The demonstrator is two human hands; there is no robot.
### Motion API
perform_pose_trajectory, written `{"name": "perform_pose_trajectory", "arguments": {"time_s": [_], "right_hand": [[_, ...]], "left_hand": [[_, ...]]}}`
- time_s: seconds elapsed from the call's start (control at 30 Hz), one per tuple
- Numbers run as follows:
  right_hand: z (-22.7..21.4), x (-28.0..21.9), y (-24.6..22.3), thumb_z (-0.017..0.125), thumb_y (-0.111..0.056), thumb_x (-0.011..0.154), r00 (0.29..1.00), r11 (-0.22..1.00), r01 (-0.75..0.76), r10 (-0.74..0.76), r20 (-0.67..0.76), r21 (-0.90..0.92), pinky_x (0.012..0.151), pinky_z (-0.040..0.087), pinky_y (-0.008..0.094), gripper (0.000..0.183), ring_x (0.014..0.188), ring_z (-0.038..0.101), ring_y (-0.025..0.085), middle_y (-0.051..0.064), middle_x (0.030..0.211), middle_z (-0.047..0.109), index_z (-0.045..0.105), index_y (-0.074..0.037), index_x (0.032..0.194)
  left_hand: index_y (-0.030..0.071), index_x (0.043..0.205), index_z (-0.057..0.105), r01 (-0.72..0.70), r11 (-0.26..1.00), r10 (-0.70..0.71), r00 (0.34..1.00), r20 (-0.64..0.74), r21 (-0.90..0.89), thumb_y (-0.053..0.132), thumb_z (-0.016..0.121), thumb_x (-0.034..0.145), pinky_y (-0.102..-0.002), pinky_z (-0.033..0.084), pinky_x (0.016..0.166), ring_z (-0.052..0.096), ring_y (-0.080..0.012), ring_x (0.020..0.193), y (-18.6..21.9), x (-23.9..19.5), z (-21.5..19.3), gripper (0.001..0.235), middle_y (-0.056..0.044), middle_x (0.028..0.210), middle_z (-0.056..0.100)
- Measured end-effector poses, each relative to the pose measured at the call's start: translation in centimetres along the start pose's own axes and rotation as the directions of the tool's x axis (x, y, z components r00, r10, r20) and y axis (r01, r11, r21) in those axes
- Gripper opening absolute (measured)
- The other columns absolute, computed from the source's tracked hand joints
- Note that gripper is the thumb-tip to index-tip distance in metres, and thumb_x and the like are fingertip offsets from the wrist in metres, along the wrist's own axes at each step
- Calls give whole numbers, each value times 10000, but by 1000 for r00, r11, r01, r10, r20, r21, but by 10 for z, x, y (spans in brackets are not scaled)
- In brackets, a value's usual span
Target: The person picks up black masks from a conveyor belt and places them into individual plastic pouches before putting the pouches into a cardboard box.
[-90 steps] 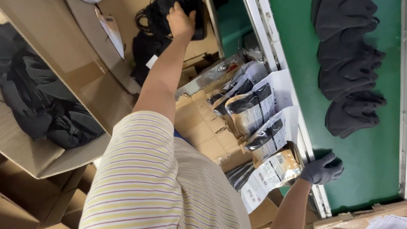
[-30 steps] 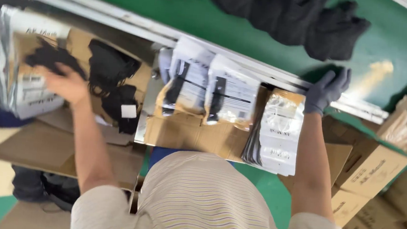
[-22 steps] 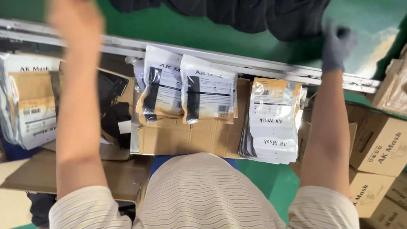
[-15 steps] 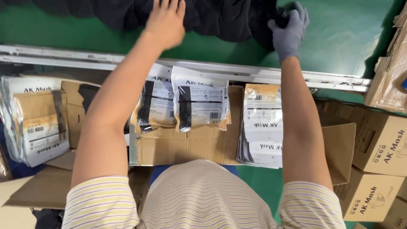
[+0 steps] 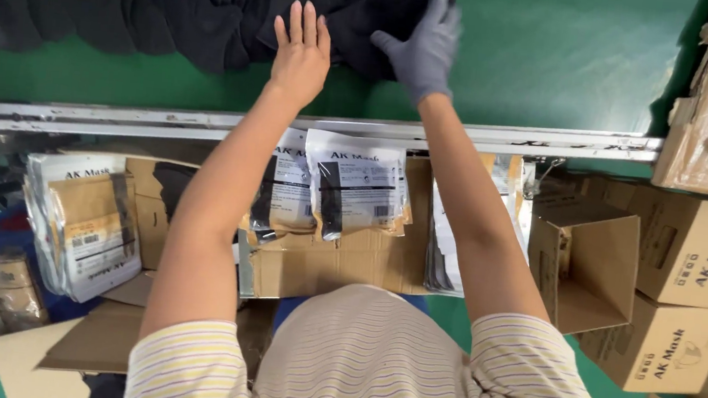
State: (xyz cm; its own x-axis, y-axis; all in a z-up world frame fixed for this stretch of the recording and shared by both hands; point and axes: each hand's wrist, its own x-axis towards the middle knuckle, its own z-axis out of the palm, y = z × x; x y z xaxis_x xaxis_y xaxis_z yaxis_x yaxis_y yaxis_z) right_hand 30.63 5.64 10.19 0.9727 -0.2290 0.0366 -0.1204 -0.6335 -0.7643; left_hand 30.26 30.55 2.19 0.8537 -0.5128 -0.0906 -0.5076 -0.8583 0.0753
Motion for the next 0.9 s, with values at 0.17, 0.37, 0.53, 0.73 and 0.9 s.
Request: {"name": "perform_pose_trajectory", "arguments": {"time_s": [0.17,0.37,0.53,0.73,0.9], "right_hand": [[4,18,61,977,-692,641,999,830,16,-36,-26,-557,1050,277,763,1070,1421,271,623,414,1469,286,543,71,1252],[6,-22,-11,889,-171,746,975,939,-124,57,213,320,1047,541,388,544,1150,669,277,159,1218,708,649,-9,1206],[-84,-43,55,813,54,739,920,605,-381,171,353,699,942,605,376,485,1020,712,250,119,1118,730,656,45,1199],[-182,-104,79,815,41,768,909,739,-357,134,394,571,1006,605,389,713,1150,669,265,168,1274,632,464,42,1388],[-246,-186,9,775,-8,897,934,298,-354,69,349,887,1103,545,386,866,1312,600,281,161,1434,576,257,-58,1590]], "left_hand": [[-158,1545,366,1,998,2,999,-40,64,67,589,968,-754,208,1146,201,-610,1483,3,1,5,659,-426,1598,268],[-114,1493,415,19,999,-12,986,-165,38,77,597,995,-734,258,1151,304,-543,1489,20,19,30,563,-357,1586,379],[-85,1506,423,-80,887,-65,953,-296,-454,-15,572,978,-579,391,1171,443,-487,1433,46,13,-40,553,-319,1550,455],[-41,1482,430,-408,672,-3,833,-553,-618,-1,604,910,-517,404,1232,472,-486,1438,204,-36,-133,599,-303,1533,466],[-50,1543,357,-290,382,-111,928,-354,-878,237,567,967,-476,445,1138,541,-429,1346,312,-80,-142,677,-309,1442,555]]}}
